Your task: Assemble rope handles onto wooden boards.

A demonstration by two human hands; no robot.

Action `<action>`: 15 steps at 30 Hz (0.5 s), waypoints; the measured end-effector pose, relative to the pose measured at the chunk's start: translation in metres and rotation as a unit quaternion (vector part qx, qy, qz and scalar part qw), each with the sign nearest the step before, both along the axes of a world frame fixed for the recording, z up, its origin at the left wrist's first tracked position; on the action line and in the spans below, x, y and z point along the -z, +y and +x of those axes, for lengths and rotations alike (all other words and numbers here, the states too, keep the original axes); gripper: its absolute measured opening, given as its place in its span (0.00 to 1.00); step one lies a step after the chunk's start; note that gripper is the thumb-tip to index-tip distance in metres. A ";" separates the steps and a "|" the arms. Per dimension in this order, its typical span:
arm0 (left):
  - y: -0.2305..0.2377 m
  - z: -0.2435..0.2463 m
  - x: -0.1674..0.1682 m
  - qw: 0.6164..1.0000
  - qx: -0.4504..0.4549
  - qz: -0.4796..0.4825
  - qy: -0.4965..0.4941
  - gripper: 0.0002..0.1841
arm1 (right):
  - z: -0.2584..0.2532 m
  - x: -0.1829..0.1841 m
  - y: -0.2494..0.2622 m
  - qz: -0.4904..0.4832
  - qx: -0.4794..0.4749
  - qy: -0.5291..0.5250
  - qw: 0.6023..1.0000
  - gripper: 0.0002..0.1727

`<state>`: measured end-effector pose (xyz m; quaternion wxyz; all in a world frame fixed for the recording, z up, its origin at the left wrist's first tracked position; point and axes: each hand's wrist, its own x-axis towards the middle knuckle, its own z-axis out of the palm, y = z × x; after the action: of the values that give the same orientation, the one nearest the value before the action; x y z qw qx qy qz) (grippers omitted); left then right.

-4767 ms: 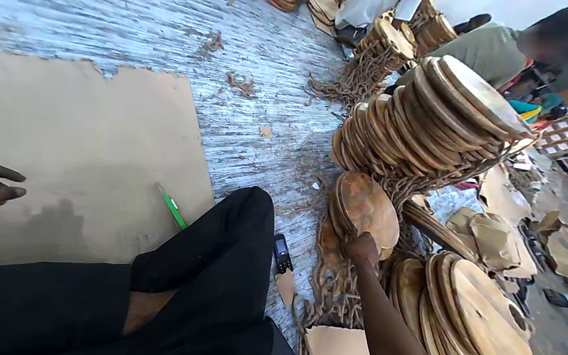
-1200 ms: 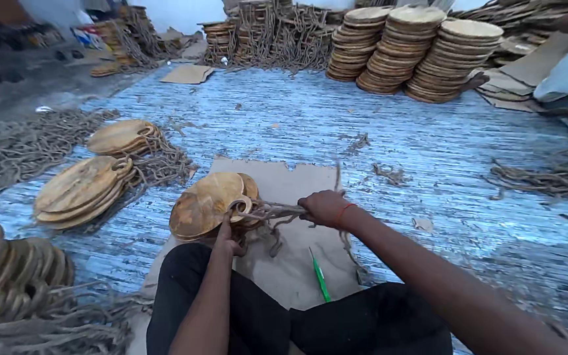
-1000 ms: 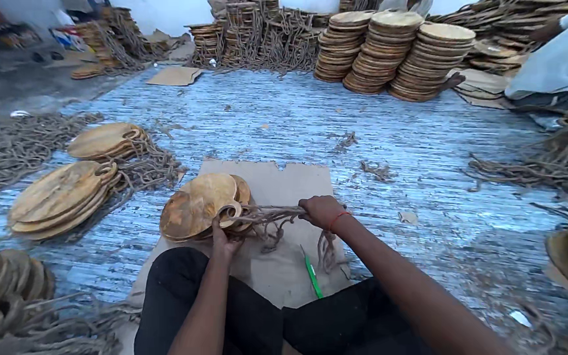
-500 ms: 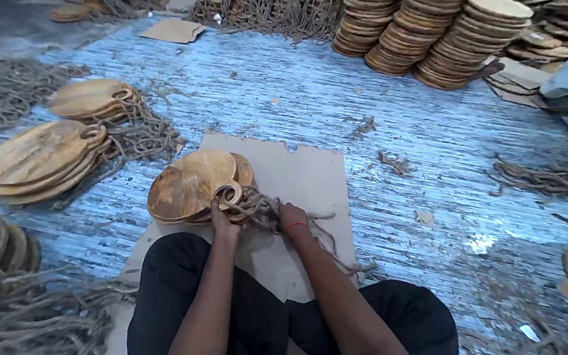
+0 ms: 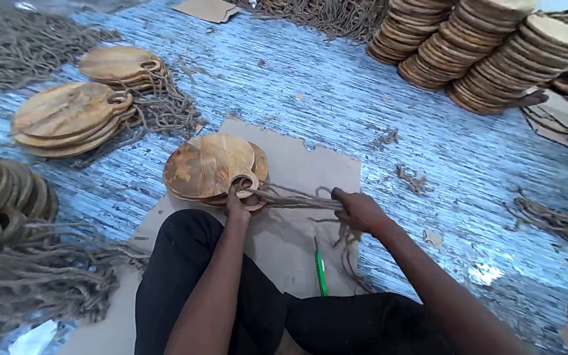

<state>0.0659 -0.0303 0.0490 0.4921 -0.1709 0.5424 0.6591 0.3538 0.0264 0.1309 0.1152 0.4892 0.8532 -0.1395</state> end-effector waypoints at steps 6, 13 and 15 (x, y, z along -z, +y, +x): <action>0.006 0.004 0.024 1.000 -0.027 -0.003 0.003 0.35 | -0.003 -0.020 -0.053 -0.050 -0.063 -0.061 0.995 0.25; 0.007 -0.018 0.021 0.985 -0.048 -0.110 0.121 0.45 | -0.021 -0.016 -0.096 -0.126 -0.022 -0.025 0.991 0.29; 0.008 -0.027 0.019 0.977 -0.057 -0.137 0.151 0.47 | -0.025 -0.031 -0.106 -0.117 -0.024 -0.028 0.992 0.29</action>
<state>0.0390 -0.0227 0.0302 0.3380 -0.1662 0.6851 0.6235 0.3285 -0.0797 0.1617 0.1991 0.4551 0.8391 -0.2217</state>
